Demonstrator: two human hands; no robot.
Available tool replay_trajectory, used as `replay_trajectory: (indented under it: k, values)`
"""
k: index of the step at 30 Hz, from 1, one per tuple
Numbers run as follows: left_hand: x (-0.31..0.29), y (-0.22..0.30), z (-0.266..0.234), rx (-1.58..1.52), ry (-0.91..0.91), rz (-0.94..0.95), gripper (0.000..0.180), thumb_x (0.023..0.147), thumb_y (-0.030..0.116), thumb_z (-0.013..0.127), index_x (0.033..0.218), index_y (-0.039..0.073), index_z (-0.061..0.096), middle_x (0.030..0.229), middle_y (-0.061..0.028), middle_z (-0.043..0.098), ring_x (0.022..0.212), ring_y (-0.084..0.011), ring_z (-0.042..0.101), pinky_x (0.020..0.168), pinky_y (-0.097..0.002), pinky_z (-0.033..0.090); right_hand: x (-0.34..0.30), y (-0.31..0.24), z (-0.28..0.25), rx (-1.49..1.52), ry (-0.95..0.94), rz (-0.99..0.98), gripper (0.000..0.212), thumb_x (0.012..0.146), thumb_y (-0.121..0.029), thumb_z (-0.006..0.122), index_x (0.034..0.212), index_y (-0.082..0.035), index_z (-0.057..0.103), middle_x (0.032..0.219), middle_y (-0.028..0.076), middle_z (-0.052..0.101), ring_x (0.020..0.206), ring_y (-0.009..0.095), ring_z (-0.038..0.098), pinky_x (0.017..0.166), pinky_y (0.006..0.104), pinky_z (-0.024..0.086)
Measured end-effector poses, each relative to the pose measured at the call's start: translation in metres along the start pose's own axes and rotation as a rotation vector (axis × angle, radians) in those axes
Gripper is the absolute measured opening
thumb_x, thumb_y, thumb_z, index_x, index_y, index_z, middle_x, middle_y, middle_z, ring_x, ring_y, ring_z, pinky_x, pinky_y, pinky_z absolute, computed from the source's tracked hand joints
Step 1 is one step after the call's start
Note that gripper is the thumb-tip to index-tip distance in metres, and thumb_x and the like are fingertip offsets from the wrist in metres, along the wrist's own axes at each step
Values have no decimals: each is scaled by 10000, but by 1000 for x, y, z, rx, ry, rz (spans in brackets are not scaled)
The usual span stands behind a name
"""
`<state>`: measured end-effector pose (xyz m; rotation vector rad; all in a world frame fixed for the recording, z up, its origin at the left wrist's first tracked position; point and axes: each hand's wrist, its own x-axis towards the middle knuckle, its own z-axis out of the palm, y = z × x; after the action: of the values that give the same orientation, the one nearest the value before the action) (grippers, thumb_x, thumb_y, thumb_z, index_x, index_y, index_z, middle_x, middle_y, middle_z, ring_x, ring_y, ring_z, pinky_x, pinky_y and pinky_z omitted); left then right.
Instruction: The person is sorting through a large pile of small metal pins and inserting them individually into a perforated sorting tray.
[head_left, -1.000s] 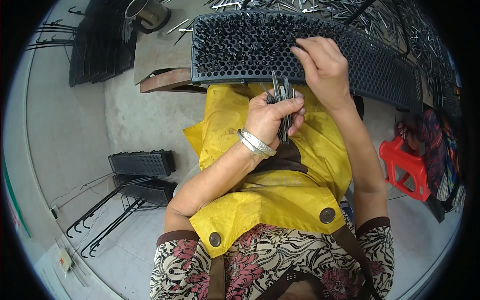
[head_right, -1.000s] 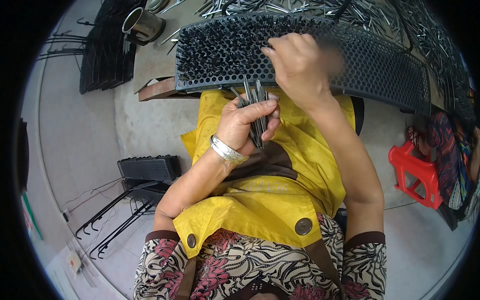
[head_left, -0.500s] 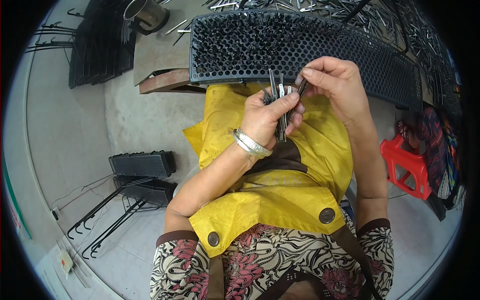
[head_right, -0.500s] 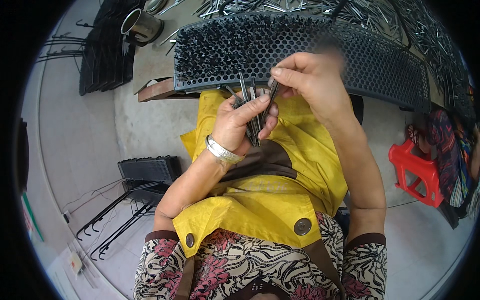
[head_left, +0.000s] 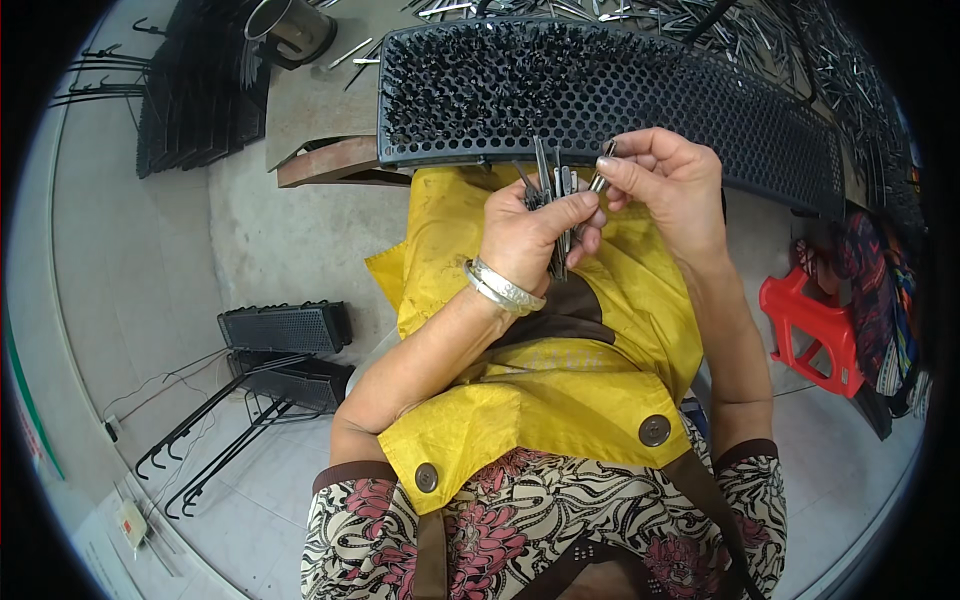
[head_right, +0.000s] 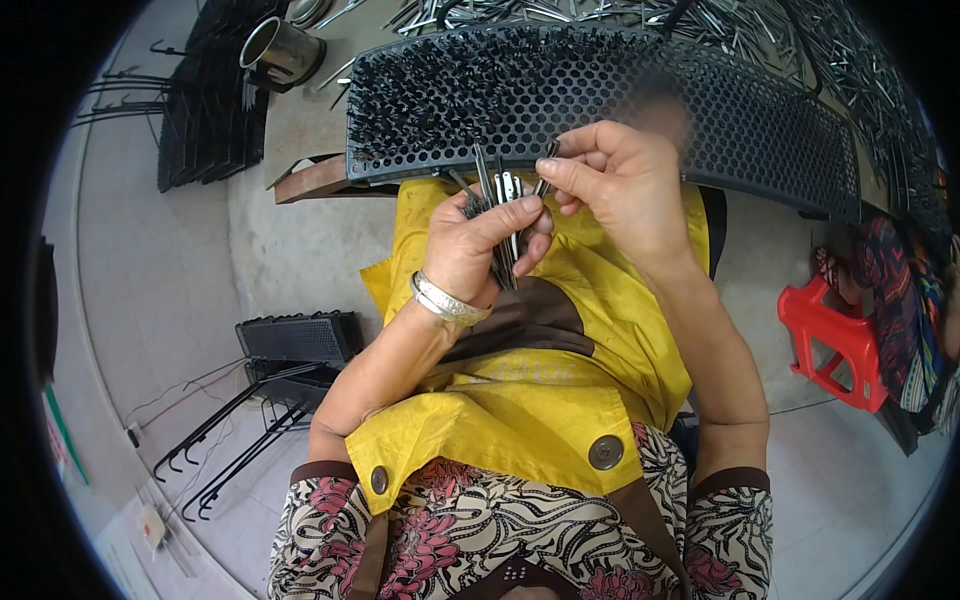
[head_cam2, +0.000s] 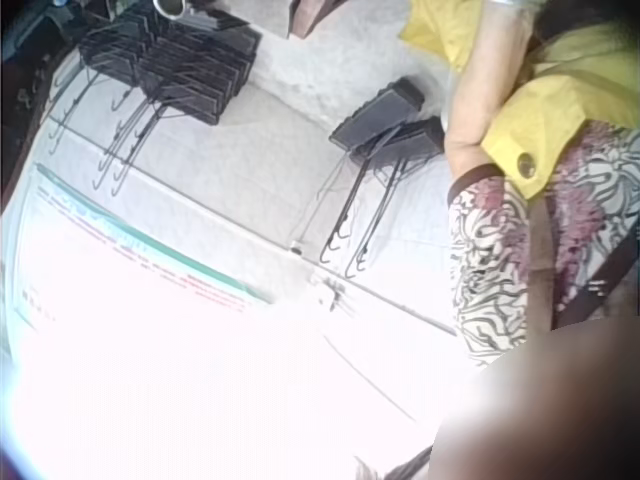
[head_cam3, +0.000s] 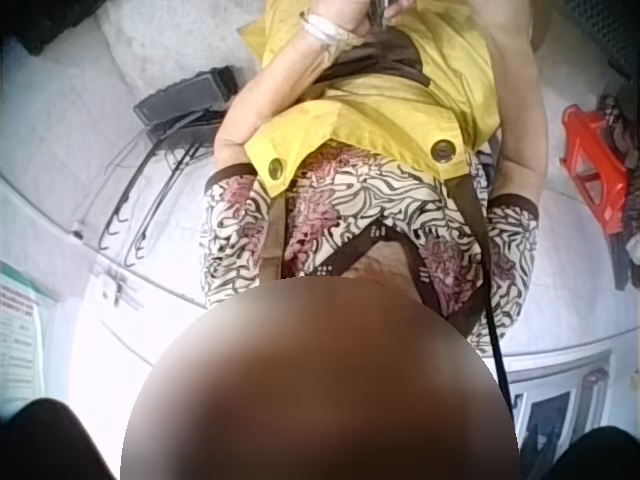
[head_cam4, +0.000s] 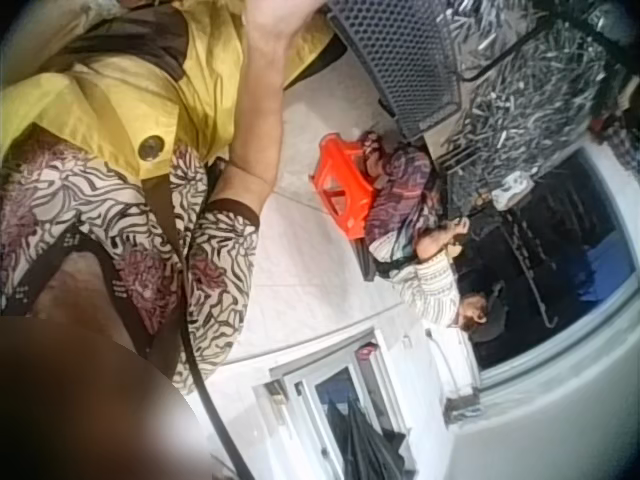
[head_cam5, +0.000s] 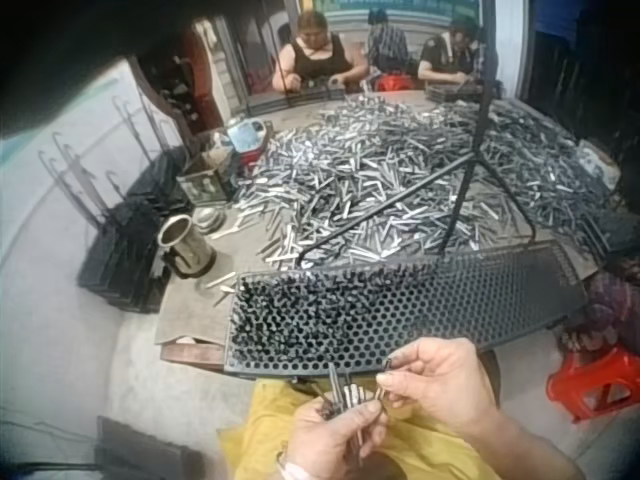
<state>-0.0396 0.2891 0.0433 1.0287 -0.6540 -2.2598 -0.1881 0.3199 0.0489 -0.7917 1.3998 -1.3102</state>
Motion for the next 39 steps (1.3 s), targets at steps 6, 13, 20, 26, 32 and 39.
replay_trajectory:
  k: [6,13,20,26,32,39]
  values:
    - [0,0,0,-4,23,14,76,780,17,598,825,-31,560,690,-106,605,498,-149,566,370,-209,397,-3,6,0,92,4,-31,196,761,20,625,950,55,592,705,54,609,600,83,569,553,191,468]
    - [-1,1,1,40,29,-8,81,794,39,596,830,-22,558,680,-103,602,499,-143,565,377,-208,396,-2,9,-2,65,32,-100,195,763,21,620,954,55,595,714,48,600,594,79,554,546,185,459]
    - [-2,0,-3,56,18,11,106,812,73,597,837,-20,552,674,-105,599,483,-140,558,370,-204,389,3,9,-7,-11,132,-189,189,755,16,637,937,48,601,709,43,600,573,76,543,532,181,443]
    - [-4,1,0,102,-28,52,112,814,88,603,827,-12,554,645,-86,590,465,-124,542,363,-199,374,-3,6,3,20,167,-164,158,752,20,642,899,49,596,705,53,602,570,78,540,523,182,439]
    - [-5,0,-2,114,-10,57,100,820,85,591,810,-9,557,621,-70,577,446,-114,523,361,-196,361,3,10,-9,12,232,-264,154,754,23,639,898,52,592,705,57,601,564,76,534,515,183,435]
    - [-6,-2,-1,177,17,81,92,825,83,572,806,-5,553,611,-62,572,436,-103,513,369,-196,367,1,4,-4,-14,54,-78,120,789,-16,608,888,51,593,701,50,597,552,81,532,510,190,435]
